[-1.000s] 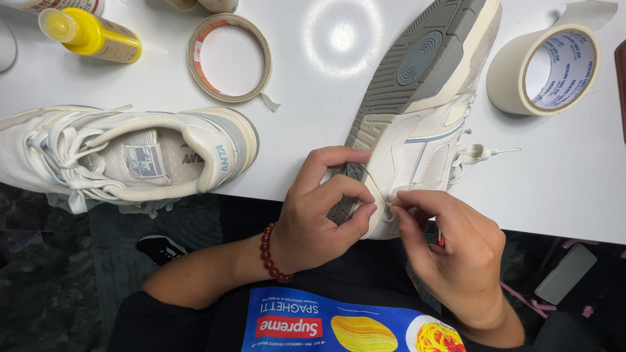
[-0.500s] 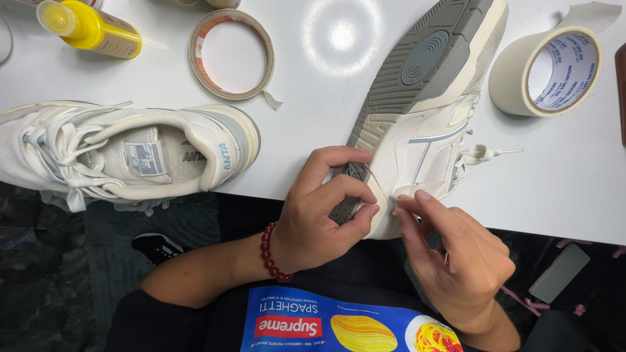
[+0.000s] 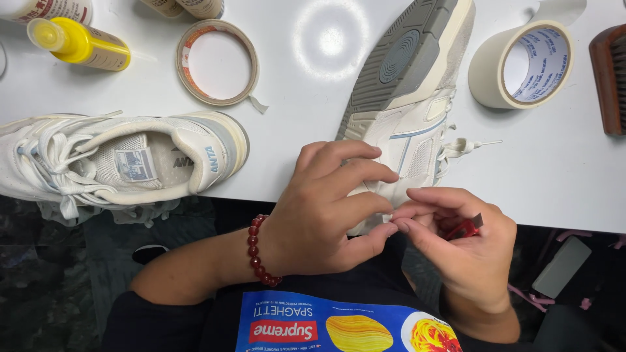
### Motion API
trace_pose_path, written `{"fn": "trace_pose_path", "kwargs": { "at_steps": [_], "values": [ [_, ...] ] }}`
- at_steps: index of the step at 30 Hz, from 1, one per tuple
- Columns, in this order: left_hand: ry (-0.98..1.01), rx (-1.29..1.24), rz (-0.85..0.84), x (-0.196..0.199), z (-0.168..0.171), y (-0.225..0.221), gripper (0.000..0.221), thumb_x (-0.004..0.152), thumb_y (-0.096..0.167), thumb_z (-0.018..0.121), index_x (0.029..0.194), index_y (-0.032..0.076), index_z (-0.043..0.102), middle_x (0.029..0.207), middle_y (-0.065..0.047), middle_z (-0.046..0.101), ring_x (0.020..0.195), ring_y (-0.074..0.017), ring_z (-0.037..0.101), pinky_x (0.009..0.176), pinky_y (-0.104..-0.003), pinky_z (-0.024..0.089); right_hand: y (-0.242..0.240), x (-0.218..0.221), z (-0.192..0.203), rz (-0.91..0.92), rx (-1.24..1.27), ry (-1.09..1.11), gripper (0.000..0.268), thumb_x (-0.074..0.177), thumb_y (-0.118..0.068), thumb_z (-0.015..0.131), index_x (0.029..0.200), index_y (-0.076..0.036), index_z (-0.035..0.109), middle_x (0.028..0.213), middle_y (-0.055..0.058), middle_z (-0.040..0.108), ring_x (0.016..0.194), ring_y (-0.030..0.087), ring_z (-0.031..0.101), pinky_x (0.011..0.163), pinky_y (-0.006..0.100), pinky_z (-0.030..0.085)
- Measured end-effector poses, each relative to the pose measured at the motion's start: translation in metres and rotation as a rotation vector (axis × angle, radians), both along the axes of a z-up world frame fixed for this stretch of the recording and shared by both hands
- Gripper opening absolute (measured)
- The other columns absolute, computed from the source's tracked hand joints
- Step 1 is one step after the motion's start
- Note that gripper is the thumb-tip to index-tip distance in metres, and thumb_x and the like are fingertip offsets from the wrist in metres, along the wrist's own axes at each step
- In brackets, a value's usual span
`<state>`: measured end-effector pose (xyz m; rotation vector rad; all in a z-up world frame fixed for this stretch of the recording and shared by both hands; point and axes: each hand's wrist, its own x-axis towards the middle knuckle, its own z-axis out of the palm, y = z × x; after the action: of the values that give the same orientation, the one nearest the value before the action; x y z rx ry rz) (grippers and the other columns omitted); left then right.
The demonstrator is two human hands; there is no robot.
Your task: Applying and trimming masking tape on the midsole of a sneaker.
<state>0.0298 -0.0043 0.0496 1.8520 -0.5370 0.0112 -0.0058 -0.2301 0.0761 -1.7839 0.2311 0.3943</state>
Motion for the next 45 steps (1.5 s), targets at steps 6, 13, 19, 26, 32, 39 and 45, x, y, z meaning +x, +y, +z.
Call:
{"fn": "trace_pose_path", "kwargs": {
  "at_steps": [6,13,19,26,32,39,45],
  "values": [
    [0.036,-0.003,-0.039,-0.005,-0.002,-0.003,0.018,0.082,0.013,0.084,0.09,0.01,0.069,0.119,-0.002,0.068,0.128,-0.0285,0.06,0.108,-0.044,0.042,0.002,0.001,0.005,0.005,-0.011,-0.007,0.034,0.083,0.011,0.074,0.116,0.01,0.066,0.095,0.02,0.077,0.087,0.017,0.076,0.077,0.025,0.061],
    [0.27,-0.149,0.051,-0.009,-0.005,0.002,0.01,0.085,0.01,0.082,0.089,0.009,0.073,0.118,-0.004,0.071,0.13,-0.0297,0.06,0.111,-0.041,0.05,-0.001,-0.007,-0.006,0.046,-0.251,-0.344,0.038,0.077,0.004,0.084,0.111,0.004,0.068,0.1,0.018,0.074,0.071,0.01,0.065,0.061,0.023,0.053],
    [0.379,-0.188,0.025,-0.012,0.0,0.0,0.008,0.086,0.01,0.08,0.093,0.009,0.077,0.123,-0.007,0.071,0.134,-0.0306,0.057,0.114,-0.042,0.049,0.007,-0.003,-0.014,0.261,-0.323,-0.763,0.04,0.074,-0.004,0.091,0.106,0.0,0.066,0.094,0.015,0.068,0.073,0.018,0.069,0.062,0.028,0.056],
    [0.375,-0.156,0.015,-0.017,0.002,-0.002,0.008,0.084,0.009,0.079,0.093,0.009,0.077,0.125,-0.007,0.072,0.134,-0.0318,0.056,0.114,-0.042,0.049,0.003,-0.008,-0.017,0.252,-0.18,-0.679,0.027,0.08,0.008,0.079,0.103,0.001,0.066,0.09,0.015,0.071,0.069,0.016,0.07,0.06,0.025,0.053],
    [0.191,0.012,0.18,-0.013,0.002,0.003,0.012,0.082,0.008,0.08,0.094,0.008,0.077,0.123,-0.009,0.071,0.129,-0.033,0.057,0.109,-0.042,0.051,0.006,-0.005,-0.019,0.206,-0.198,-0.59,0.023,0.078,0.009,0.079,0.097,0.001,0.068,0.086,0.013,0.071,0.067,0.014,0.068,0.058,0.023,0.05],
    [0.078,0.099,0.2,-0.019,-0.009,0.002,0.017,0.08,0.007,0.082,0.096,0.007,0.074,0.118,-0.01,0.07,0.121,-0.031,0.062,0.101,-0.041,0.054,0.011,0.007,-0.013,0.266,-0.389,-0.552,0.022,0.075,0.005,0.082,0.094,0.0,0.072,0.083,0.009,0.071,0.066,0.015,0.066,0.056,0.025,0.048],
    [-0.129,0.2,0.065,-0.028,-0.008,0.003,0.028,0.08,0.011,0.082,0.107,0.008,0.074,0.113,-0.008,0.064,0.114,-0.0279,0.061,0.093,-0.045,0.05,0.015,0.013,-0.006,0.331,-0.424,-0.532,0.023,0.074,0.003,0.082,0.094,-0.001,0.071,0.085,0.009,0.07,0.071,0.018,0.068,0.061,0.028,0.052]
  ]
}}
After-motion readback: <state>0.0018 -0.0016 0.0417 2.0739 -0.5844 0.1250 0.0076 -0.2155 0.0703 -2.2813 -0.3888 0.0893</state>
